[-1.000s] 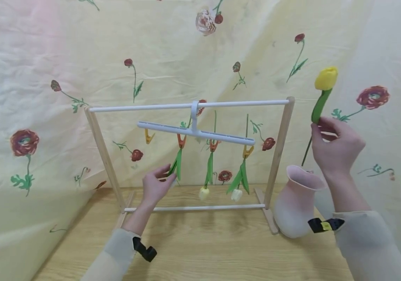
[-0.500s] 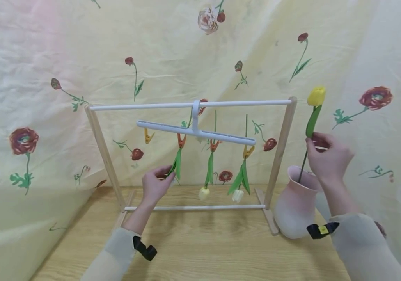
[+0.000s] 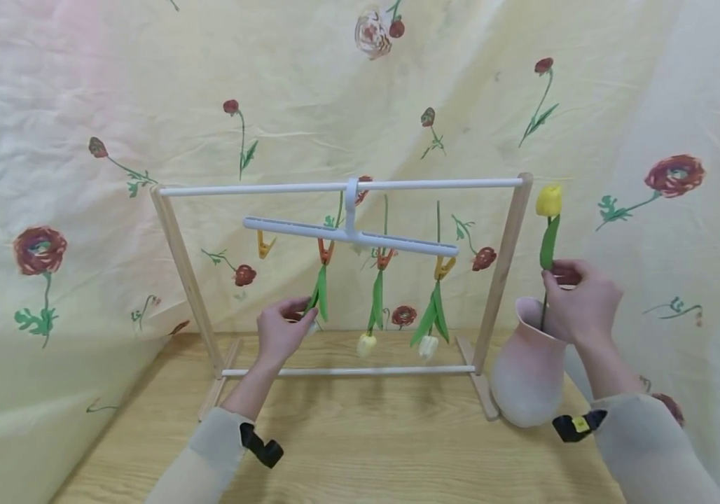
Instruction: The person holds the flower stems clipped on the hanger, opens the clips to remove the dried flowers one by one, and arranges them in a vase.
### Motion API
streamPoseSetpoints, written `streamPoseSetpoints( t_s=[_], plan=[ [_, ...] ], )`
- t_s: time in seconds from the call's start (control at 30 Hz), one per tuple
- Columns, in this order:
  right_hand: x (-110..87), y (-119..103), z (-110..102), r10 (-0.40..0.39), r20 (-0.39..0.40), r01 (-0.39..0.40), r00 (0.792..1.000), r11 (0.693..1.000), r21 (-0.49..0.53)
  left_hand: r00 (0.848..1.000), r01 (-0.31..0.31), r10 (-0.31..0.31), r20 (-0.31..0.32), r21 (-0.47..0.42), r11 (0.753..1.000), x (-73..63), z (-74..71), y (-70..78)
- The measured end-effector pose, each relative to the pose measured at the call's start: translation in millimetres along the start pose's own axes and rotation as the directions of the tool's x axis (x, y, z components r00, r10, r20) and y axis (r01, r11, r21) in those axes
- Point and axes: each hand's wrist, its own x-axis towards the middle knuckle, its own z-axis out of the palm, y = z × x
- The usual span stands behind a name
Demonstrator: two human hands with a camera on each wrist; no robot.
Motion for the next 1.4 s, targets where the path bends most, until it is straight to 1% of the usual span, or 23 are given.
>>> streamPoseSetpoints(
  t_s=[0.17,0.33,0.43,0.53,0.63,0.8,1.07,1.17,1.3,1.37,1.4],
  plan=[
    [-2.4,6,2,-0.030,0.095,0.036,0.995,0.998,-0.058,1.000,-0.007,0.007,-0.007,0.000,1.000,-0.9,0.8,1.1],
    [-1.4,9,-1,-0.064,0.179,0.082,0.982,0.992,-0.097,1.000,0.005,-0.005,-0.005,0.007,1.000,-1.9,0.9,2.8],
    [-1.0,7,-5,-0.051,0.261,0.082,0.964,0.990,-0.112,1.000,0.006,-0.006,-0.004,0.008,1.000,-2.4,0.8,3.5],
    [-0.9,5,-7,-0.015,0.351,0.060,0.936,0.992,-0.116,1.000,0.003,-0.003,-0.002,0.007,1.000,-3.0,0.9,3.8],
    [-0.4,3,-9,0.006,0.411,0.049,0.911,0.991,-0.124,1.000,-0.001,0.001,-0.001,0.003,1.000,-3.0,0.9,4.7],
    [0.2,4,-10,0.002,0.467,0.082,0.884,0.984,-0.159,1.000,0.006,-0.006,0.003,-0.001,1.000,-3.2,0.8,5.7],
    [4.7,1,-9,-0.020,0.507,0.140,0.862,0.970,-0.200,1.000,0.001,-0.001,-0.002,0.000,1.000,-2.5,1.1,5.9],
    [6.7,1,-9,0.000,0.544,0.129,0.839,0.972,-0.199,1.000,-0.002,0.002,-0.006,0.008,1.000,-2.6,1.0,6.3],
    [10.2,0,-18,0.018,0.585,0.126,0.811,0.971,-0.205,1.000,-0.009,0.009,0.002,0.012,1.000,-3.0,2.5,4.4],
    [12.1,-2,-24,0.024,0.590,0.133,0.807,0.966,-0.222,1.000,-0.010,0.010,0.007,0.014,1.000,-3.2,3.3,3.7],
    [12.7,-3,-28,0.033,0.586,0.130,0.810,0.963,-0.234,1.000,-0.009,0.009,0.007,0.014,1.000,-3.2,3.8,3.0]
  ],
)
